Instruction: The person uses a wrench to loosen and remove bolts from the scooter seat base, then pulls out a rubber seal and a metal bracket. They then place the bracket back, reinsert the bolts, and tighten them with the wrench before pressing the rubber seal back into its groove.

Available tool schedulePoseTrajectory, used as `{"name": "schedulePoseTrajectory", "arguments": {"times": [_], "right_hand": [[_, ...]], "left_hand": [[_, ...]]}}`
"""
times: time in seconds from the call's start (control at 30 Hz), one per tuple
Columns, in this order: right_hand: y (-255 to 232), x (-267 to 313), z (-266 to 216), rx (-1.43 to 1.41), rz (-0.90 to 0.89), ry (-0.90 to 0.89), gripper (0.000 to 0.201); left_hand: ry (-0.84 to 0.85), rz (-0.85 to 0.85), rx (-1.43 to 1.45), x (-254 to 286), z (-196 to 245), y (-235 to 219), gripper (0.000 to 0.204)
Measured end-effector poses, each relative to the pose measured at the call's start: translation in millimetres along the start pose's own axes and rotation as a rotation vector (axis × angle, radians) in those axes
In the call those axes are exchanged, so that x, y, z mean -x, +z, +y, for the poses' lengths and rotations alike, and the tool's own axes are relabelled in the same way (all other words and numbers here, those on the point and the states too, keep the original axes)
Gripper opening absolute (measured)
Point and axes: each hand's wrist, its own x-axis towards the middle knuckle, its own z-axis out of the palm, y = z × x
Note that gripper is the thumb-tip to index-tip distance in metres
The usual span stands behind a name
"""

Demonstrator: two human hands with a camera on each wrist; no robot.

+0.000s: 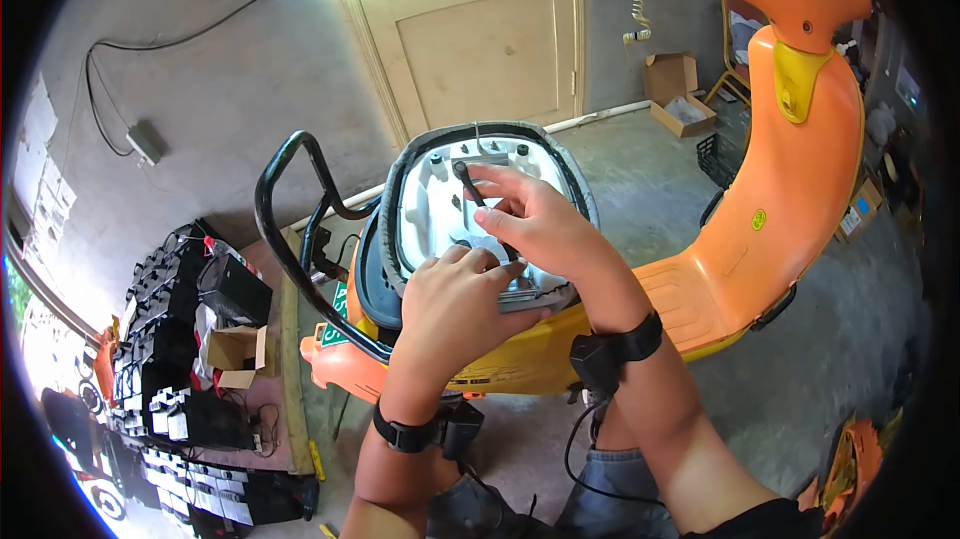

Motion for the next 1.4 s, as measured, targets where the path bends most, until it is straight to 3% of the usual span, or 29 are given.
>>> {"name": "schedulePoseTrajectory", "arguments": {"times": [0.33, 0.47, 0.53, 0.57, 0.63, 0.77, 0.9, 1.03, 1.23, 1.33, 1.4], "right_hand": [[5, 5, -6, 0.269, -0.026, 0.147, 0.064], [8, 7, -12, 0.344, 0.045, 0.123, 0.051], [10, 10, -13, 0.46, 0.124, -0.025, 0.039], [10, 12, -11, 0.458, 0.108, -0.022, 0.039], [7, 13, -8, 0.724, 0.072, -0.25, 0.037], [2, 13, 2, 0.689, -0.122, -0.324, 0.051], [-11, 12, -5, 0.696, -0.268, -0.047, 0.048], [-17, 9, 8, 0.751, -0.303, -0.119, 0.051], [-12, 9, 12, 0.963, -0.131, -0.032, 0.04], [-16, 7, 16, 1.089, 0.074, 0.079, 0.03], [-15, 11, 14, 1.143, 0.111, 0.052, 0.029]], "left_hand": [[-0.019, -0.041, -0.01, 0, -3, 2, 0.05], [-0.018, -0.046, -0.007, -1, -2, 0, 0.052], [-0.036, -0.064, -0.014, -1, -2, -1, 0.053], [-0.026, -0.045, 0.004, -1, -2, 0, 0.053], [-0.026, -0.02, 0.014, 2, -3, 2, 0.053], [-0.01, -0.047, 0.001, 0, -6, 1, 0.051], [0.001, -0.041, 0.022, 1, -5, 3, 0.045], [0.004, -0.035, 0.002, 1, -5, 3, 0.041], [-0.01, -0.019, 0.02, -1, -2, 1, 0.049], [-0.019, -0.046, 0.008, -1, -1, -1, 0.05], [-0.017, -0.026, 0.022, 1, -3, 2, 0.051]]}}
